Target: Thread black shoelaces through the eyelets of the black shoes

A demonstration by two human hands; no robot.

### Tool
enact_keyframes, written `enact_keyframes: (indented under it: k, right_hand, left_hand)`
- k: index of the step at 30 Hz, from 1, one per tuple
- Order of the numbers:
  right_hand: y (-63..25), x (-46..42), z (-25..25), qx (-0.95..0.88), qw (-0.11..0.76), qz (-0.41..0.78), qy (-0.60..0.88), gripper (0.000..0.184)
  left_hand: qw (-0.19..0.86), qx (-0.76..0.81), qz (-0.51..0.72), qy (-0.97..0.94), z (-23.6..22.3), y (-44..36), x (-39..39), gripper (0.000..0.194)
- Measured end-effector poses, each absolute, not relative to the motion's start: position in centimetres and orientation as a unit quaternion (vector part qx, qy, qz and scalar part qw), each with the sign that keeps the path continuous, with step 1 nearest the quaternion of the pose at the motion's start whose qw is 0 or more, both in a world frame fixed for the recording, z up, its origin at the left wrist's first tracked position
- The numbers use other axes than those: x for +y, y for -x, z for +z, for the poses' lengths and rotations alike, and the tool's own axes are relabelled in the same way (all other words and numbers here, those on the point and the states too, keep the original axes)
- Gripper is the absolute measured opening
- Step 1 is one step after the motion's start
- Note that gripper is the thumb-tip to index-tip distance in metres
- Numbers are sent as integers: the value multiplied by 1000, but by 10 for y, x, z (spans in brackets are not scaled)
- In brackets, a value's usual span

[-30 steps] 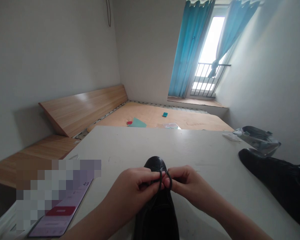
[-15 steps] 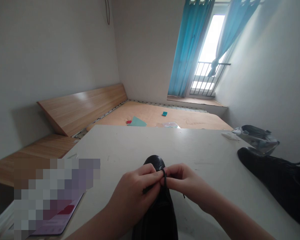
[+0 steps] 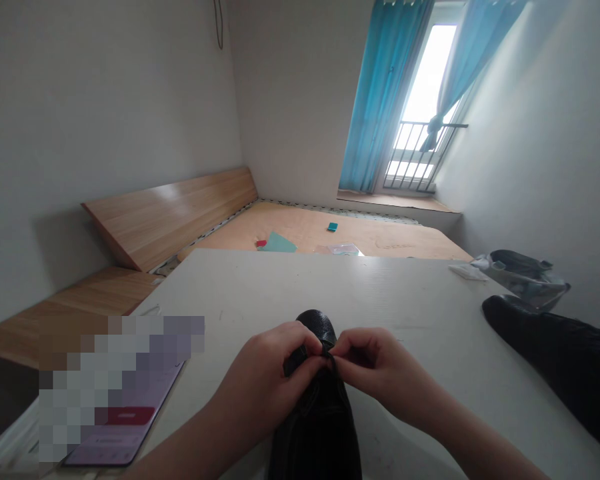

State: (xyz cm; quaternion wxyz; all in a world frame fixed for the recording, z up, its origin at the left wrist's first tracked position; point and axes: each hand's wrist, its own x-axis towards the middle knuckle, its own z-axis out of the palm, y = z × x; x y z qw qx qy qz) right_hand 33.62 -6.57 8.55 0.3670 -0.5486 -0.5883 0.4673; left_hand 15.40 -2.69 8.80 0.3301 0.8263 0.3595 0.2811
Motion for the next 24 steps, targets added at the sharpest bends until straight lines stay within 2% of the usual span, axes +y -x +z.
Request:
enact_keyframes:
  k: [7,14,24]
  right_hand:
    - [-351,-78,109,-763,234,250,548,11]
    - [-365,-84,119,-825,156,187,510,11]
    - [-374,-93,118,-866,87,66,488,15]
  left_hand:
    - [383,399,138,-822,102,-133,-9,20]
    - [342,426,44,-836,106,-116,-1,20]
    - [307,438,38,-844,112,-113,-6,18]
